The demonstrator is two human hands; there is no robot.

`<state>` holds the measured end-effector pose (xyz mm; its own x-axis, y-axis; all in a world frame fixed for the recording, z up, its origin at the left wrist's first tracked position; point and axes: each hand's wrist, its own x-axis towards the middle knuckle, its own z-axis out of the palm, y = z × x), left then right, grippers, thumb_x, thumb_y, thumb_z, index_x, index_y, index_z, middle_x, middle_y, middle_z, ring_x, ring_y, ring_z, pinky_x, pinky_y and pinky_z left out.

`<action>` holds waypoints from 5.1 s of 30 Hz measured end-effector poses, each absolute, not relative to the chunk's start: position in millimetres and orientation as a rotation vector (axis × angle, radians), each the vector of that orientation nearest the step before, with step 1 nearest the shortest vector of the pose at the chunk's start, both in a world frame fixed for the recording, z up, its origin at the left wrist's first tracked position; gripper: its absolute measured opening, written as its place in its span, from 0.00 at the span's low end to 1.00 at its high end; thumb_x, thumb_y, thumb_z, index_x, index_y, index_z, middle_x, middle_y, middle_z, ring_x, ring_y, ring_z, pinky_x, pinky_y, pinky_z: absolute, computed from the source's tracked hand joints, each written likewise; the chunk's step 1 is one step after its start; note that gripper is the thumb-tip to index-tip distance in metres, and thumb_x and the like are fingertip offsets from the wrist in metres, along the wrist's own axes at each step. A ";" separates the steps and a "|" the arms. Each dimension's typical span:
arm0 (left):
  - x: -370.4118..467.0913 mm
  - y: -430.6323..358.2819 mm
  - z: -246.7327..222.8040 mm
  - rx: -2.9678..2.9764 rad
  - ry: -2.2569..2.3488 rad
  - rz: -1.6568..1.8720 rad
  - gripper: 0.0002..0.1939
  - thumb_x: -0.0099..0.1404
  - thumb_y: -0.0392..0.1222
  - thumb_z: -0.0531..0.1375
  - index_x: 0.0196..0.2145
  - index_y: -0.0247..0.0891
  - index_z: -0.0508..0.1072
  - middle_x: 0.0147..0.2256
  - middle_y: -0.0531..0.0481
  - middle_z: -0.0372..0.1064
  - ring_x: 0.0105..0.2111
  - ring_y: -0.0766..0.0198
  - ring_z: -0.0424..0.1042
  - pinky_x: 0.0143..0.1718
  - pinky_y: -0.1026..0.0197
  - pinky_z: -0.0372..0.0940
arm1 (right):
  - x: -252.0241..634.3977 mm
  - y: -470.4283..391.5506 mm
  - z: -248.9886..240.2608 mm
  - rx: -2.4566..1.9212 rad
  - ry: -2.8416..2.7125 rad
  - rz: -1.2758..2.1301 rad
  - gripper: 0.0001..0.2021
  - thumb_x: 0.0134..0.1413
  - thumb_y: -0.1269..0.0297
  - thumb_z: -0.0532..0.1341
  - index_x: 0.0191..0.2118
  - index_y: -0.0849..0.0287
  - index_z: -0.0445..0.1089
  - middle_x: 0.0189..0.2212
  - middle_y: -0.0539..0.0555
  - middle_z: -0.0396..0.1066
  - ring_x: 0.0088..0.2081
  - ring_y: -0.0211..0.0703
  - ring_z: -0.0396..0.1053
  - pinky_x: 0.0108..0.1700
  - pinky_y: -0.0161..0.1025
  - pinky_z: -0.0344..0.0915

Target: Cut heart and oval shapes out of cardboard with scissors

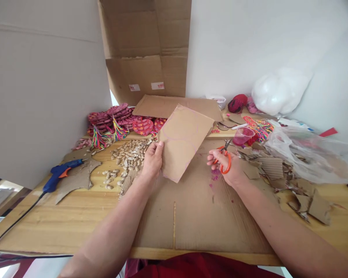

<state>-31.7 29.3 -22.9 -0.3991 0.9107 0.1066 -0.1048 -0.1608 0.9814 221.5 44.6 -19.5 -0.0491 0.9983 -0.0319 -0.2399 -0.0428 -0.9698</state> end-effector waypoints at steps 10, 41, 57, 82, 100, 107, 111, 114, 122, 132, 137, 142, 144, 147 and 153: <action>-8.1 16.7 -26.7 1.017 1.260 1.627 0.19 0.62 0.59 0.63 0.33 0.40 0.66 0.29 0.56 0.62 0.29 0.67 0.60 0.32 0.65 0.58 | 211.8 29.4 -22.0 -0.990 -1.186 1.379 0.15 0.43 0.53 0.74 0.31 0.58 0.75 0.27 0.51 0.75 0.26 0.39 0.73 0.23 0.34 0.65; -14.1 17.9 -20.8 0.799 1.020 1.560 0.23 0.53 0.58 0.70 0.27 0.40 0.65 0.23 0.58 0.59 0.22 0.70 0.57 0.25 0.66 0.55 | 210.5 27.7 -21.0 -1.064 -1.135 1.433 0.17 0.39 0.54 0.76 0.25 0.58 0.71 0.21 0.50 0.73 0.20 0.36 0.68 0.19 0.32 0.58; -23.2 24.7 -21.8 0.755 1.031 1.661 0.19 0.52 0.55 0.71 0.29 0.41 0.69 0.24 0.58 0.61 0.22 0.70 0.60 0.24 0.66 0.55 | 211.0 27.9 -25.9 -1.073 -1.196 1.436 0.19 0.40 0.50 0.76 0.25 0.58 0.70 0.19 0.50 0.72 0.18 0.33 0.64 0.18 0.31 0.57; -21.5 24.4 -15.4 1.049 1.187 1.874 0.15 0.52 0.48 0.72 0.32 0.36 0.76 0.28 0.52 0.74 0.26 0.69 0.70 0.27 0.66 0.66 | 211.3 29.8 -31.7 -1.066 -1.160 1.450 0.21 0.38 0.51 0.77 0.27 0.59 0.70 0.20 0.51 0.73 0.20 0.34 0.67 0.18 0.29 0.58; -19.6 25.1 -15.6 1.126 1.127 1.934 0.19 0.51 0.43 0.73 0.41 0.39 0.81 0.30 0.53 0.73 0.30 0.69 0.69 0.36 0.64 0.66 | 209.7 28.8 -27.3 -1.079 -1.156 1.456 0.22 0.36 0.50 0.77 0.27 0.60 0.69 0.20 0.50 0.72 0.19 0.33 0.66 0.19 0.29 0.59; -18.6 20.3 -9.5 1.209 1.133 1.950 0.19 0.53 0.42 0.73 0.43 0.40 0.79 0.33 0.52 0.73 0.31 0.68 0.68 0.36 0.65 0.64 | 210.9 28.1 -28.5 -1.084 -1.171 1.464 0.22 0.37 0.50 0.77 0.27 0.60 0.70 0.20 0.51 0.73 0.18 0.32 0.66 0.19 0.29 0.60; -19.2 20.3 -8.5 1.207 1.146 1.937 0.20 0.55 0.42 0.72 0.45 0.39 0.78 0.40 0.49 0.75 0.36 0.66 0.71 0.39 0.64 0.66 | 210.5 28.7 -28.9 -1.084 -1.188 1.469 0.22 0.38 0.50 0.77 0.26 0.59 0.69 0.19 0.50 0.73 0.19 0.33 0.65 0.19 0.29 0.60; -20.9 21.1 -10.4 1.218 1.168 1.913 0.18 0.57 0.43 0.70 0.46 0.39 0.79 0.40 0.48 0.76 0.36 0.65 0.72 0.39 0.63 0.67 | 210.9 28.9 -30.3 -1.082 -1.196 1.469 0.22 0.38 0.50 0.77 0.27 0.59 0.68 0.20 0.50 0.73 0.20 0.34 0.67 0.20 0.29 0.61; -24.3 19.8 -5.5 1.108 1.060 1.860 0.18 0.54 0.44 0.73 0.42 0.40 0.79 0.40 0.49 0.76 0.36 0.66 0.73 0.40 0.64 0.68 | 212.4 26.0 -31.8 -1.082 -1.225 1.446 0.21 0.40 0.50 0.77 0.27 0.58 0.68 0.20 0.50 0.73 0.20 0.34 0.66 0.21 0.31 0.61; -33.2 16.5 3.5 1.252 1.062 1.665 0.18 0.57 0.46 0.70 0.45 0.38 0.79 0.45 0.45 0.79 0.46 0.57 0.76 0.44 0.60 0.70 | 218.7 27.3 -30.6 -1.114 -1.315 1.462 0.20 0.44 0.49 0.75 0.27 0.59 0.69 0.19 0.51 0.73 0.19 0.33 0.64 0.22 0.32 0.60; -34.8 12.3 11.2 1.196 0.968 1.638 0.19 0.58 0.46 0.70 0.46 0.39 0.79 0.46 0.45 0.79 0.46 0.56 0.77 0.49 0.56 0.69 | 222.2 25.6 -34.1 -1.118 -1.371 1.479 0.19 0.45 0.49 0.74 0.28 0.59 0.70 0.20 0.51 0.73 0.21 0.35 0.65 0.23 0.32 0.61; -34.7 12.1 11.4 1.186 0.934 1.666 0.19 0.58 0.46 0.70 0.47 0.39 0.80 0.45 0.45 0.79 0.45 0.56 0.77 0.50 0.54 0.70 | 222.5 27.9 -37.7 -1.107 -1.360 1.494 0.19 0.45 0.50 0.75 0.28 0.59 0.71 0.20 0.51 0.72 0.23 0.38 0.68 0.23 0.33 0.61; -31.8 11.2 12.0 1.174 0.932 1.702 0.18 0.59 0.46 0.69 0.47 0.40 0.80 0.46 0.45 0.79 0.45 0.56 0.77 0.49 0.55 0.70 | 221.8 27.9 -37.6 -1.110 -1.358 1.499 0.19 0.45 0.50 0.75 0.28 0.59 0.71 0.21 0.51 0.73 0.22 0.37 0.67 0.23 0.33 0.61; -24.9 5.6 17.9 1.167 0.942 1.768 0.20 0.59 0.44 0.69 0.49 0.42 0.79 0.43 0.47 0.79 0.42 0.59 0.77 0.45 0.59 0.71 | 220.5 26.4 -36.8 -1.119 -1.365 1.515 0.18 0.46 0.50 0.74 0.28 0.59 0.71 0.21 0.52 0.74 0.22 0.37 0.66 0.24 0.34 0.61; -9.4 -16.4 39.9 1.207 0.980 1.825 0.24 0.60 0.41 0.68 0.54 0.41 0.73 0.40 0.46 0.79 0.39 0.60 0.78 0.42 0.59 0.71 | 220.9 25.6 -41.5 -1.095 -1.391 1.525 0.18 0.48 0.49 0.73 0.29 0.58 0.71 0.22 0.52 0.75 0.23 0.38 0.67 0.25 0.34 0.61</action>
